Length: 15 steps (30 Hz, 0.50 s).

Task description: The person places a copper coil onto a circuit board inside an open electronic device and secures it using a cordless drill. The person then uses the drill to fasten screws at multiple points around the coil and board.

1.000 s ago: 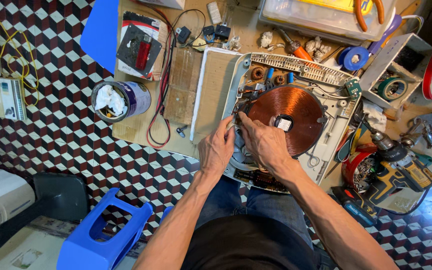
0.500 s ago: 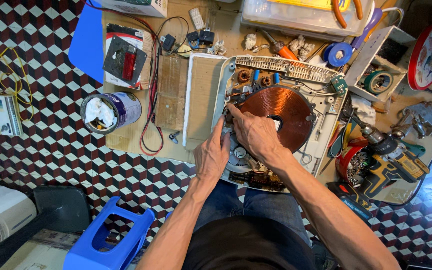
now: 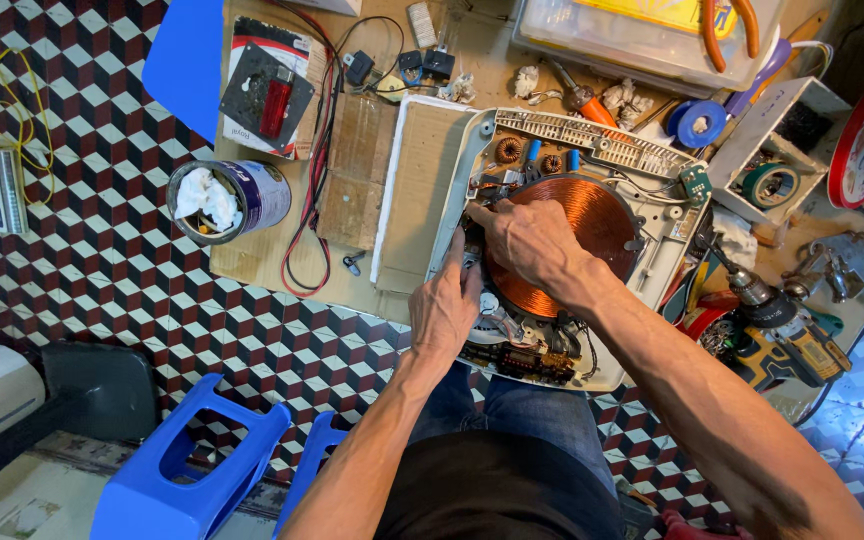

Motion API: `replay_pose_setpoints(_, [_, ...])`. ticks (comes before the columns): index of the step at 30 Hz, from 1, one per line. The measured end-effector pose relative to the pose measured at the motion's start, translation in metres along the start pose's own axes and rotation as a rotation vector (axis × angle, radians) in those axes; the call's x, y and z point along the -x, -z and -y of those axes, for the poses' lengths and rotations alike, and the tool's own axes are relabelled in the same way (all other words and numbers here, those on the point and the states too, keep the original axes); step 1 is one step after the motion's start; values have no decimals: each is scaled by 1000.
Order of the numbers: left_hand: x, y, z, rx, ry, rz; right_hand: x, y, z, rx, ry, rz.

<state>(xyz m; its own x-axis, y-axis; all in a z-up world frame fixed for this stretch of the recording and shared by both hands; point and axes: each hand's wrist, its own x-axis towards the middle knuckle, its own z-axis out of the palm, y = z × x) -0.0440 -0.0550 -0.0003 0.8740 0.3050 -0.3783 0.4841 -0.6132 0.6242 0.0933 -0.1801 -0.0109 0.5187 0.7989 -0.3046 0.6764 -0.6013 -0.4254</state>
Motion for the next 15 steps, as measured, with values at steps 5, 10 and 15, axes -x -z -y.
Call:
replay_pose_setpoints(5, [-1,-6,1,53,58,-41,-6,0,-6,46,35,57])
replay_pose_setpoints(10, [-8,-12,0,59,179,15,-10,5,-7,80,84,41])
replay_pose_setpoints(15, [-13,-14,-3,20,200,-2,-12,4,-9,138,66,94])
